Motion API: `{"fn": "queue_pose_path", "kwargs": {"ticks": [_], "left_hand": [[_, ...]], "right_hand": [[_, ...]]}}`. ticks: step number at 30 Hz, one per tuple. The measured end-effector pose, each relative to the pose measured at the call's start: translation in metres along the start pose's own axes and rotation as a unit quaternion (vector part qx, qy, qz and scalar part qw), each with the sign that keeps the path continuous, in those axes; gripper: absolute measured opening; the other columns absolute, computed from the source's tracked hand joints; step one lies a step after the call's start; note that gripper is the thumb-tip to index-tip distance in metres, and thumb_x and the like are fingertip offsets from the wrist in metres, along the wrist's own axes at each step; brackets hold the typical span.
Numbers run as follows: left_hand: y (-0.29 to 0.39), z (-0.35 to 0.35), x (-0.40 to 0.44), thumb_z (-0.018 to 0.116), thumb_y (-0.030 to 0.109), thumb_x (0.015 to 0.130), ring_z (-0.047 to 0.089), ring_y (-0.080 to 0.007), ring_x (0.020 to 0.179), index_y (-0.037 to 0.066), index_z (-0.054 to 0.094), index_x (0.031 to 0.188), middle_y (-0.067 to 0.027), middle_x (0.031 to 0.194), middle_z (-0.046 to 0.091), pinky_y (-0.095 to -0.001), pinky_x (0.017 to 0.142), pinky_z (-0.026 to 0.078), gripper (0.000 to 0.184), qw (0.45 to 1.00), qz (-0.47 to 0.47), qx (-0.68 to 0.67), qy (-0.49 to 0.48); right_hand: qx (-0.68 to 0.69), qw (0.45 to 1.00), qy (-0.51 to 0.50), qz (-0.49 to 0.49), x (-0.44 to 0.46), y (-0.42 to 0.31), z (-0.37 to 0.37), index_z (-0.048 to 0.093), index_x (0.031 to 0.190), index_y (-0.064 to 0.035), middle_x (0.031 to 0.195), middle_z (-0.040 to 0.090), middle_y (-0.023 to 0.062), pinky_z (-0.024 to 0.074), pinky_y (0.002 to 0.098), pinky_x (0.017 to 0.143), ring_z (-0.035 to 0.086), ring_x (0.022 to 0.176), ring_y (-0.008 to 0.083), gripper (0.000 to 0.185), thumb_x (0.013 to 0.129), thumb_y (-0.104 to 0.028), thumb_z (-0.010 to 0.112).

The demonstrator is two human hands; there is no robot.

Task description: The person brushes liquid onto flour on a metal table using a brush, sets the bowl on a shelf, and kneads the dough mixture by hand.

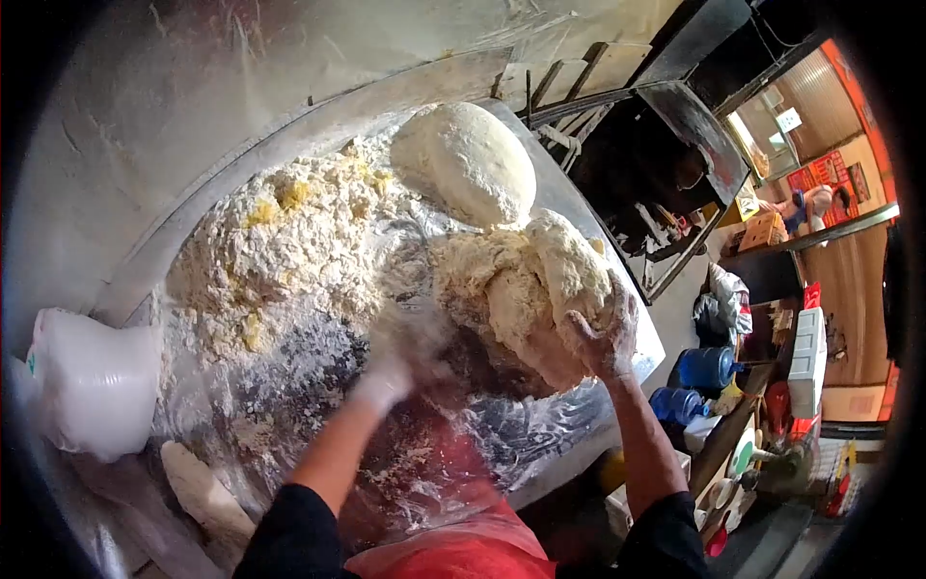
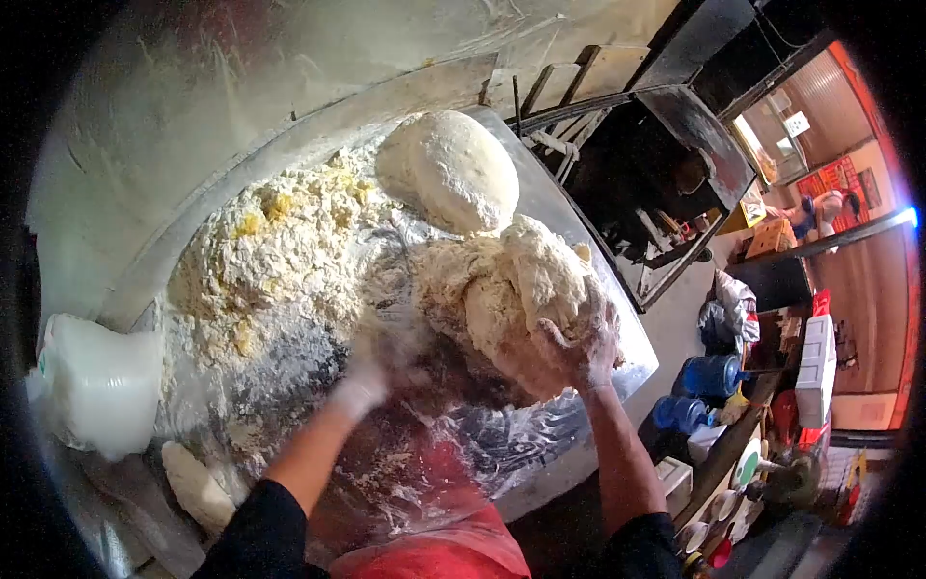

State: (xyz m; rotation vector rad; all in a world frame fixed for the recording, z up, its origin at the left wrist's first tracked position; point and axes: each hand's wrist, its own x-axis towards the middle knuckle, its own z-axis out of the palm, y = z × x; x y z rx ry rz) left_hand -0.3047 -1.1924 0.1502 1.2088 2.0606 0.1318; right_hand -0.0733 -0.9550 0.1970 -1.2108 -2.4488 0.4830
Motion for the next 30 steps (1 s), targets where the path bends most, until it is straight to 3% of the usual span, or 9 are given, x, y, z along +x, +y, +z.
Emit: {"fn": "queue_pose_path", "kwargs": {"ticks": [2, 3, 6, 12, 15, 18, 24, 28, 30], "left_hand": [[-0.064, -0.026, 0.018, 0.050, 0.041, 0.103, 0.036, -0.0362, 0.147, 0.013, 0.031, 0.160, -0.0145, 0.155, 0.046, -0.0550, 0.122, 0.022, 0.066, 0.985, -0.141, -0.042, 0.085], [-0.114, 0.013, 0.034, 0.052, 0.035, 0.102, 0.039, -0.0333, 0.144, 0.013, 0.033, 0.158, -0.0138, 0.147, 0.051, -0.0550, 0.122, 0.023, 0.064, 0.957, -0.039, 0.073, 0.278], [-0.067, 0.038, 0.025, 0.059, 0.031, 0.099, 0.043, -0.0325, 0.139, 0.012, 0.049, 0.146, -0.0122, 0.152, 0.046, -0.0532, 0.121, 0.028, 0.052, 0.920, 0.085, 0.191, 0.331], [0.025, 0.066, 0.033, 0.050, 0.058, 0.099, 0.023, -0.0276, 0.155, 0.021, 0.040, 0.157, -0.0066, 0.167, 0.029, -0.0488, 0.128, 0.010, 0.069, 0.943, 0.309, 0.114, 0.050], [-0.027, 0.024, 0.046, 0.053, 0.058, 0.098, 0.024, -0.0305, 0.154, 0.015, 0.034, 0.160, -0.0077, 0.167, 0.028, -0.0495, 0.128, 0.011, 0.077, 0.975, 0.146, 0.158, 0.057], [-0.122, 0.021, 0.045, 0.054, 0.054, 0.099, 0.027, -0.0329, 0.152, 0.014, 0.036, 0.159, -0.0094, 0.166, 0.029, -0.0533, 0.125, 0.017, 0.075, 0.956, -0.047, 0.182, 0.227], [-0.055, 0.120, -0.120, 0.055, 0.056, 0.098, 0.030, -0.0338, 0.149, 0.022, 0.043, 0.156, -0.0054, 0.163, 0.036, -0.0599, 0.120, 0.022, 0.069, 0.954, 0.098, 0.164, 0.230], [0.021, 0.222, -0.195, 0.054, 0.060, 0.095, 0.025, -0.0302, 0.153, 0.025, 0.040, 0.157, -0.0044, 0.166, 0.031, -0.0604, 0.121, 0.018, 0.073, 0.973, 0.203, 0.053, 0.091], [0.033, 0.227, -0.222, 0.049, 0.062, 0.097, 0.021, -0.0281, 0.155, 0.026, 0.033, 0.160, -0.0035, 0.168, 0.026, -0.0613, 0.122, 0.015, 0.074, 0.953, 0.272, 0.132, 0.012]], "right_hand": [[-0.012, 1.000, 0.012, 0.011, -0.002, 0.000, 0.002, 0.045, 0.150, -0.0086, 0.130, 0.054, 0.0236, 0.0464, 0.0555, 0.100, 0.054, 0.119, 0.0443, 0.092, 0.073, -0.039, 0.086], [-0.011, 1.000, 0.008, 0.021, -0.002, -0.002, 0.002, 0.045, 0.150, -0.0088, 0.130, 0.054, 0.0237, 0.0465, 0.0555, 0.100, 0.054, 0.119, 0.0444, 0.093, 0.073, -0.039, 0.086], [-0.005, 1.000, 0.012, 0.023, -0.002, -0.004, 0.007, 0.045, 0.150, -0.0089, 0.130, 0.054, 0.0239, 0.0465, 0.0555, 0.099, 0.054, 0.119, 0.0445, 0.093, 0.073, -0.042, 0.085], [-0.012, 1.000, 0.016, 0.010, -0.002, 0.005, 0.010, 0.042, 0.152, -0.0085, 0.132, 0.053, 0.0241, 0.0434, 0.0553, 0.104, 0.052, 0.122, 0.0445, 0.097, 0.072, -0.045, 0.085], [-0.023, 1.000, 0.007, 0.002, -0.006, 0.009, 0.010, 0.039, 0.153, -0.0077, 0.133, 0.053, 0.0248, 0.0430, 0.0557, 0.104, 0.051, 0.123, 0.0444, 0.098, 0.074, -0.043, 0.085], [-0.028, 0.998, 0.035, -0.036, 0.001, 0.021, 0.021, 0.038, 0.154, -0.0103, 0.137, 0.053, 0.0256, 0.0425, 0.0562, 0.104, 0.051, 0.123, 0.0454, 0.093, 0.079, -0.044, 0.083], [-0.039, 0.998, 0.038, -0.015, -0.003, -0.002, 0.011, 0.042, 0.150, -0.0097, 0.135, 0.055, 0.0257, 0.0434, 0.0534, 0.105, 0.053, 0.122, 0.0461, 0.087, 0.083, -0.049, 0.079], [-0.040, 0.999, 0.033, -0.004, -0.004, 0.000, 0.012, 0.041, 0.151, -0.0093, 0.138, 0.054, 0.0261, 0.0440, 0.0527, 0.105, 0.054, 0.123, 0.0475, 0.088, 0.084, -0.051, 0.077], [-0.032, 0.999, 0.019, -0.025, -0.003, 0.005, 0.012, 0.039, 0.153, -0.0097, 0.143, 0.051, 0.0263, 0.0414, 0.0516, 0.108, 0.050, 0.129, 0.0466, 0.088, 0.085, -0.051, 0.076]]}}
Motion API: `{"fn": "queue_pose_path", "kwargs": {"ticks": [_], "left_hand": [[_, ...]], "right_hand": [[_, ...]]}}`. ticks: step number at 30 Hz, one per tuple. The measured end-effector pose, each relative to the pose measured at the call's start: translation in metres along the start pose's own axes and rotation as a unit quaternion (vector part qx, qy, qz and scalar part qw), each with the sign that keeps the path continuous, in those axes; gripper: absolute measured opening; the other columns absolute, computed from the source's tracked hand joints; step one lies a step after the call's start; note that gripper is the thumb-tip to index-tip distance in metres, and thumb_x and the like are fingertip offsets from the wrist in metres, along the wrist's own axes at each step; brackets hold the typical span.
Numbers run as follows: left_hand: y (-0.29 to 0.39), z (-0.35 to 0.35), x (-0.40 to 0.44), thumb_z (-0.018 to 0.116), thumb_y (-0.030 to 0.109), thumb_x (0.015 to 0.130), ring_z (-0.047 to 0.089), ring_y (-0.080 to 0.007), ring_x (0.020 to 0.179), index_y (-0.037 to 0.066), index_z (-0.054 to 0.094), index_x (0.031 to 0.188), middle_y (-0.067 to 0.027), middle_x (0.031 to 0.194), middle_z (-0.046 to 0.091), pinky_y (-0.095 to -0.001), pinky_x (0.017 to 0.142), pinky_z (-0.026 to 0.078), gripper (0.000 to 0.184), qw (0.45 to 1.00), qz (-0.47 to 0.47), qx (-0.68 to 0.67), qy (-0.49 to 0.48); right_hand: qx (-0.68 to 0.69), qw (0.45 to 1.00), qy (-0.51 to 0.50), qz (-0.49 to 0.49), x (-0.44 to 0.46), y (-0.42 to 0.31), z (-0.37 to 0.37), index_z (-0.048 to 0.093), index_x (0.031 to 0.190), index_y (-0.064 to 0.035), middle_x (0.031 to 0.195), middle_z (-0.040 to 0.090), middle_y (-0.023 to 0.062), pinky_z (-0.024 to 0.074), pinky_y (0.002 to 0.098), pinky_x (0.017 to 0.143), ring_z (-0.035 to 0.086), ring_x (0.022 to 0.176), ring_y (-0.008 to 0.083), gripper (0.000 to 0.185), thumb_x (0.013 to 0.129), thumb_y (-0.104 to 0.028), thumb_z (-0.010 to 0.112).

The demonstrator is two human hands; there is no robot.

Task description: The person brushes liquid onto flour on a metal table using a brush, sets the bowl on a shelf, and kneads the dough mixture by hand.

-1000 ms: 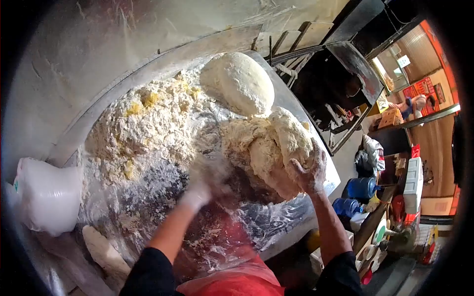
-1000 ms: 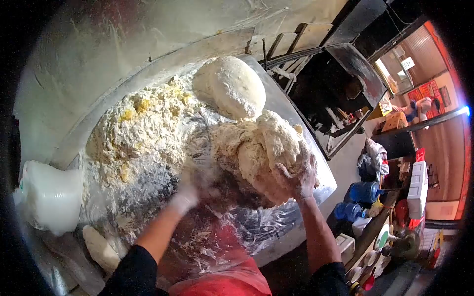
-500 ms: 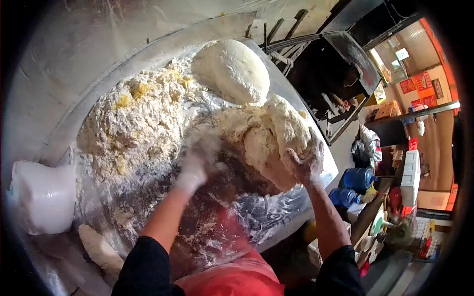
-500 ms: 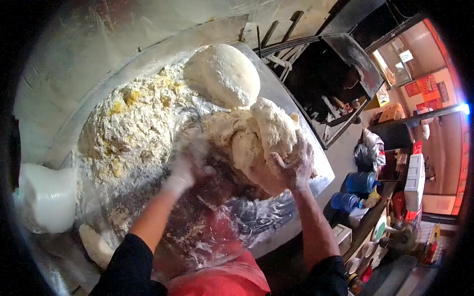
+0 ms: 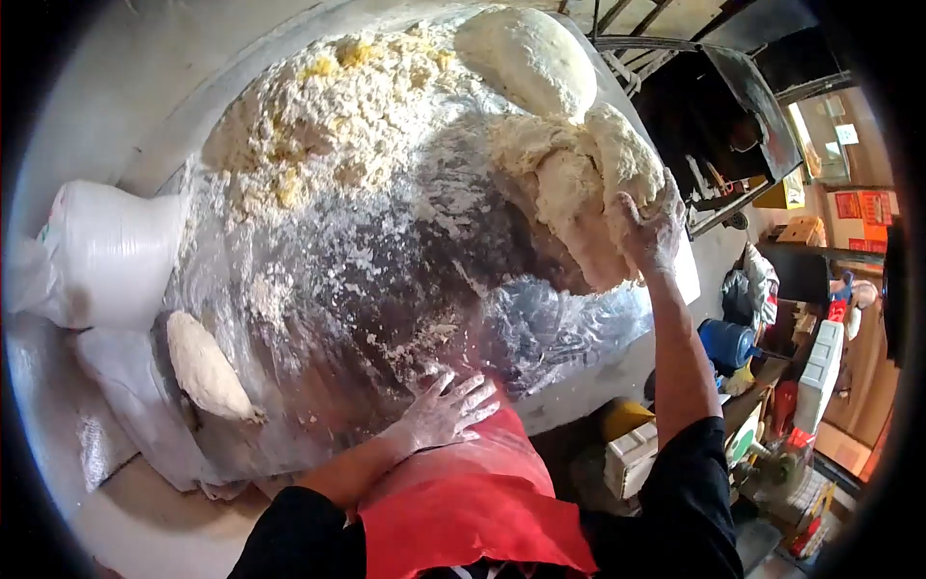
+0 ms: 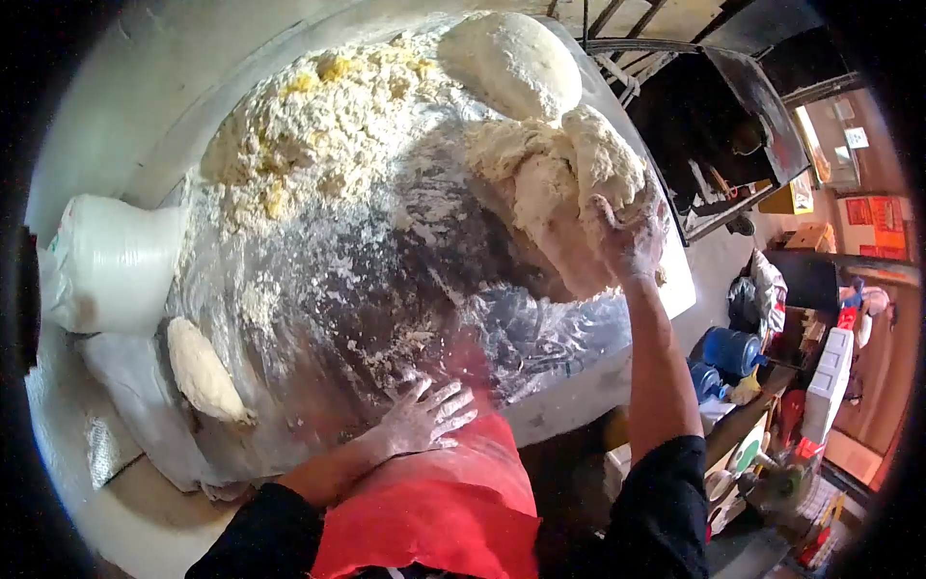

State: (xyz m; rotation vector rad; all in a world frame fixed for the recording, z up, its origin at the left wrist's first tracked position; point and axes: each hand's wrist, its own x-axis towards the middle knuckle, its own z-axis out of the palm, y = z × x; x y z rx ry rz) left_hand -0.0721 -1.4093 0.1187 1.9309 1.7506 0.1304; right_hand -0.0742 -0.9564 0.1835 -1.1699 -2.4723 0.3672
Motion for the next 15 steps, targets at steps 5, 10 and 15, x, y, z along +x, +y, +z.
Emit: {"fn": "queue_pose_path", "kwargs": {"ticks": [5, 10, 15], "left_hand": [[-0.086, -0.029, -0.023, 0.054, 0.048, 0.097, 0.030, -0.0289, 0.150, 0.016, 0.041, 0.153, -0.0080, 0.159, 0.041, -0.0575, 0.121, 0.017, 0.066, 0.984, -0.168, -0.042, 0.036], [-0.186, -0.020, -0.093, 0.048, 0.051, 0.103, 0.014, -0.0310, 0.157, 0.013, 0.040, 0.157, -0.0068, 0.169, 0.026, -0.0596, 0.125, 0.005, 0.067, 0.799, -0.449, -0.158, 0.367], [-0.082, -0.025, -0.122, 0.050, 0.058, 0.100, 0.018, -0.0307, 0.156, 0.020, 0.040, 0.158, -0.0051, 0.168, 0.028, -0.0619, 0.124, 0.005, 0.069, 0.913, -0.408, 0.017, 0.017]], "right_hand": [[0.076, 0.995, 0.040, -0.056, -0.026, 0.010, -0.010, 0.030, 0.158, -0.0035, 0.162, 0.030, 0.0241, 0.0233, 0.0479, 0.123, 0.025, 0.151, 0.0396, 0.087, 0.093, -0.045, 0.068], [0.026, 0.985, 0.004, -0.169, -0.169, 0.026, 0.010, 0.034, 0.156, -0.0017, 0.160, 0.031, 0.0284, 0.0276, 0.0584, 0.116, 0.032, 0.145, 0.0485, 0.087, 0.090, -0.041, 0.074], [-0.109, 0.977, -0.168, -0.077, -0.291, -0.037, 0.056, 0.040, 0.155, -0.0135, 0.163, 0.026, 0.0274, 0.0091, 0.0685, 0.120, 0.021, 0.151, 0.0478, 0.085, 0.088, -0.055, 0.069]]}}
